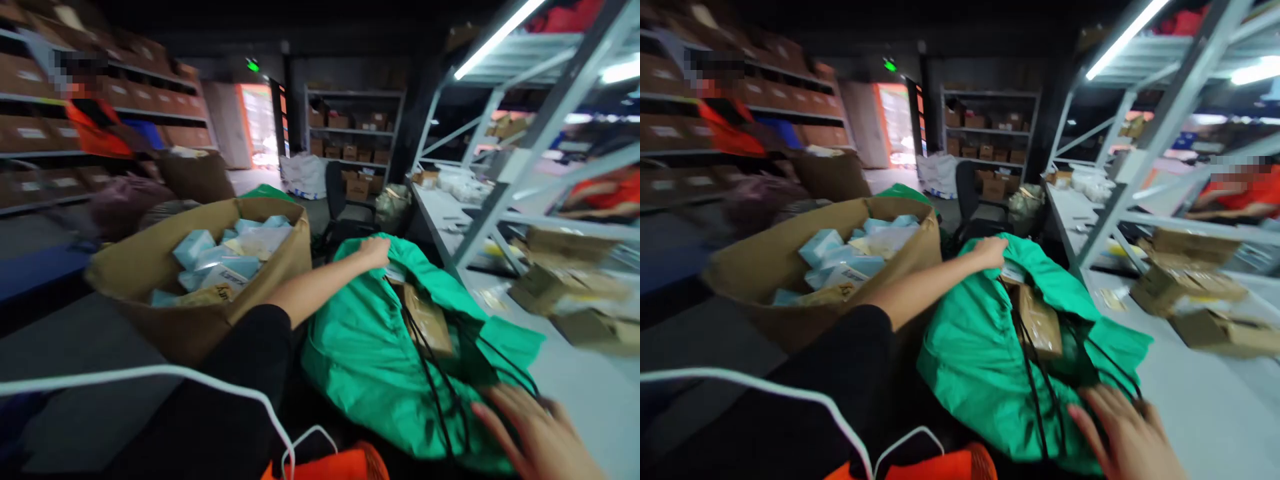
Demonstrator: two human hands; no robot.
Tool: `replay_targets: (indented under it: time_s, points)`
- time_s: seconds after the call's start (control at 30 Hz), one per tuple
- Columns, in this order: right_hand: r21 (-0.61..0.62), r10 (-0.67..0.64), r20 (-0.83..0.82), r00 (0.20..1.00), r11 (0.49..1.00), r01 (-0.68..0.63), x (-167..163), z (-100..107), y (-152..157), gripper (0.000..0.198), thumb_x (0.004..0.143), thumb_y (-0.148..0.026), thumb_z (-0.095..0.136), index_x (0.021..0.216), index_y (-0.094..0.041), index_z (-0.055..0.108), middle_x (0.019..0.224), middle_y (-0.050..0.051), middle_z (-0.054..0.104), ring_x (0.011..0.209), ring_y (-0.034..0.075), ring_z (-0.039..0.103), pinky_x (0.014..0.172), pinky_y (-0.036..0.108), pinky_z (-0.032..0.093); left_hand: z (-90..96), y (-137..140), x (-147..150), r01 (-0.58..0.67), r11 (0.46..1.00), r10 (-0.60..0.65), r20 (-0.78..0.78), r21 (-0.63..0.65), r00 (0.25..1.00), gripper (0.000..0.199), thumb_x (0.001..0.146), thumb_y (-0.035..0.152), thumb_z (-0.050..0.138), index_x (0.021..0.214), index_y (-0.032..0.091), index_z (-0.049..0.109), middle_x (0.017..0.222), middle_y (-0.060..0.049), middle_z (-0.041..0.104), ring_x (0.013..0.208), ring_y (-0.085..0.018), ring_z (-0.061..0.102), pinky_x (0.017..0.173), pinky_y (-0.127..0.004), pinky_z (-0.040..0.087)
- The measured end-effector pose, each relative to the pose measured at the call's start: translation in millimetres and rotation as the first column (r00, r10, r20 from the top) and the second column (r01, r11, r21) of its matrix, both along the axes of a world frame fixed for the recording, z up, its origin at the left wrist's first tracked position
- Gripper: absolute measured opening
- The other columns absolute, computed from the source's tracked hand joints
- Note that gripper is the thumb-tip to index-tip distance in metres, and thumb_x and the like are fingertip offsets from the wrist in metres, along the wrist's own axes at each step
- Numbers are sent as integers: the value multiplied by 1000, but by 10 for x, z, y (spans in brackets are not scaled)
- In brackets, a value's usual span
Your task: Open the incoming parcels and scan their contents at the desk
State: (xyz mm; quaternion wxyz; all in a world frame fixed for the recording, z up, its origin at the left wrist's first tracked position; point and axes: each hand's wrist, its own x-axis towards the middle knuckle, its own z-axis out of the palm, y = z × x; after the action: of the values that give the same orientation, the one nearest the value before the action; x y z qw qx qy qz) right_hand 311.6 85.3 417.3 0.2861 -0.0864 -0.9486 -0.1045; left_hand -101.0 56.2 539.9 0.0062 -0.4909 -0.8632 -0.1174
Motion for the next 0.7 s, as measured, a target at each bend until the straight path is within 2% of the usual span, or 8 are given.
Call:
replay_targets:
  time_s: [0.1, 0.17, 0.3, 0.4, 0.47, 0.53, 0.6, 0.7]
  points:
    - [-203, -195, 191, 962, 951, 233, -51, 183, 35, 55, 113, -62, 31, 107, -27, 73, 107, 6, 79, 105, 27, 71, 84, 41, 39, -64, -38, -61, 34, 998, -34, -14, -44, 999, 43, 93, 18, 72, 136, 16, 67, 132, -15, 69, 125, -36, 65, 106, -49, 52]
    - [-291, -228, 274, 934, 906, 306, -101, 233, 54, 55, 114, -59, 28, 107, -24, 71, 109, 8, 77, 110, 28, 68, 86, 42, 37, -112, 0, -203, 62, 996, -62, -11, -62, 998, 49, 88, 17, 73, 137, 21, 68, 133, -12, 70, 126, -38, 64, 107, -46, 51]
    - [-437, -193, 261, 946, 850, 293, -146, 262, -48, 46, 114, -57, 35, 105, -24, 66, 107, 7, 75, 111, 28, 65, 88, 43, 33, -219, 52, -301, 118, 993, -119, -53, -22, 992, 51, 90, 25, 73, 140, 21, 64, 137, -11, 68, 125, -34, 60, 109, -47, 48]
    - [-564, -129, 221, 967, 792, 235, -165, 323, -220, 42, 114, -52, 38, 98, -24, 64, 98, 4, 73, 103, 26, 65, 91, 43, 31, -316, 24, 0, 247, 964, -223, -206, 102, 953, 48, 96, 28, 65, 141, 13, 60, 147, -17, 59, 139, -37, 46, 119, -51, 36]
    - [-603, -84, 201, 976, 775, 191, -204, 385, -327, 40, 115, -48, 39, 97, -23, 64, 94, 3, 70, 99, 25, 64, 94, 43, 30, -376, -17, 307, 523, 848, -485, -270, 85, 832, 40, 100, 33, 62, 134, 13, 66, 142, -16, 63, 137, -35, 50, 116, -46, 38]
    - [-593, -64, 188, 980, 788, 166, -261, 440, -397, 37, 115, -46, 40, 100, -22, 64, 96, 4, 69, 101, 25, 63, 97, 44, 29, -415, -87, 594, 778, 627, -769, -195, -45, 609, 35, 104, 42, 56, 121, 16, 73, 126, -13, 71, 119, -29, 63, 102, -38, 46]
    - [-568, -66, 187, 980, 807, 163, -312, 467, -424, 35, 115, -45, 41, 102, -21, 64, 97, 5, 68, 102, 26, 62, 98, 44, 29, -426, -191, 781, 876, 457, -889, -58, -153, 454, 43, 106, 51, 50, 104, 18, 77, 106, -10, 75, 99, -25, 69, 87, -33, 48]
    - [-550, -75, 194, 978, 817, 171, -346, 455, -413, 34, 115, -43, 42, 101, -21, 64, 96, 5, 68, 101, 25, 63, 97, 44, 30, -400, -398, 823, 885, 431, -900, -9, -176, 436, 47, 108, 53, 46, 94, 18, 75, 90, -8, 74, 86, -22, 68, 76, -31, 46]
